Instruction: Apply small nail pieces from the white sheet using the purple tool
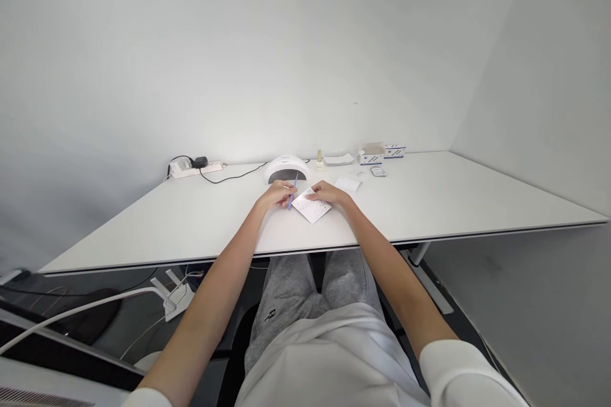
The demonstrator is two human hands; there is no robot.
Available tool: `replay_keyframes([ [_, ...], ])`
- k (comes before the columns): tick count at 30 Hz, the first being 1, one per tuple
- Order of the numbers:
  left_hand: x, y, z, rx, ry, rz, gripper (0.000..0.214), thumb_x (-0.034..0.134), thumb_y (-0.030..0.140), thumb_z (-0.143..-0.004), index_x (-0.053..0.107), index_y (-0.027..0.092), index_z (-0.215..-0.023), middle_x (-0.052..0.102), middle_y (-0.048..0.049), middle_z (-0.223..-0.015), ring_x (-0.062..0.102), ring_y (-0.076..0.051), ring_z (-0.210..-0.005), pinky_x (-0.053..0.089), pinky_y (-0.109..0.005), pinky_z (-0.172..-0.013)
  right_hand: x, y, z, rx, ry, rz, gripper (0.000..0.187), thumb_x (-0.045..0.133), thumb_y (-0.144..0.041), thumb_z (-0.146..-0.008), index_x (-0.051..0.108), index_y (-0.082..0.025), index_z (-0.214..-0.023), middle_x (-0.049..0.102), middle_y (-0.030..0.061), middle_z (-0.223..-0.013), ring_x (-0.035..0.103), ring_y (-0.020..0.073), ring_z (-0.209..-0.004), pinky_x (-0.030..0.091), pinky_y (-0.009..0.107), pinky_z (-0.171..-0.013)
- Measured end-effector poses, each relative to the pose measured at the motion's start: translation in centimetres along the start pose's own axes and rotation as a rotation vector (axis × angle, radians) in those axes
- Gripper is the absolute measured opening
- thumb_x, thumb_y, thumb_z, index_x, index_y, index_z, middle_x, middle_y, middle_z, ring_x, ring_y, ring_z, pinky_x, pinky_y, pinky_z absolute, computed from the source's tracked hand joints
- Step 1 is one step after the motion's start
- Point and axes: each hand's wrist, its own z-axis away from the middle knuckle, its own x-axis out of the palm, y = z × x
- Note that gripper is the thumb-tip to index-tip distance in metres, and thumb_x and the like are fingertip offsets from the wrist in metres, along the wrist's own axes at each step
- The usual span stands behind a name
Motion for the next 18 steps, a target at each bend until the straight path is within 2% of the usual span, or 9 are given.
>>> replay_keyframes([
  [5,-0.09,0.51,0.49,-0.025,-0.026,0.058,0.016,0.071,0.01,-0.072,0.056,0.014,-0.077,0.051,0.0018,-0.045,0.042,-0.008,-0.034,0.028,-0.021,-0.037,-0.04,0.11,0.0,0.005,0.008,0.003,0.035,0.081,-0.043,-0.06,0.065,-0.013,-0.068,0.059,0.0009,-0.061,0.052,0.0125,-0.058,0.035,0.024,-0.052],
  [11,-0.45,0.0,0.13,-0.025,-0.056,0.094,0.023,0.074,0.006,-0.066,0.058,0.013,-0.08,0.053,0.0013,-0.049,0.045,-0.008,-0.036,0.03,-0.022,-0.038,-0.14,0.28,-0.12,0.006,0.0,-0.006,0.036,0.081,-0.044,-0.061,0.066,-0.013,-0.068,0.06,0.0009,-0.062,0.052,0.0121,-0.057,0.036,0.023,-0.051],
  [18,-0.45,-0.03,0.0,-0.048,0.026,0.17,0.026,0.073,0.002,-0.065,0.061,0.011,-0.086,0.055,0.0014,-0.05,0.035,-0.003,-0.033,0.021,-0.02,-0.037,-0.14,0.08,0.04,0.006,0.006,-0.013,0.036,0.082,-0.043,-0.06,0.064,-0.013,-0.065,0.061,0.0012,-0.061,0.052,0.0115,-0.055,0.036,0.023,-0.05],
])
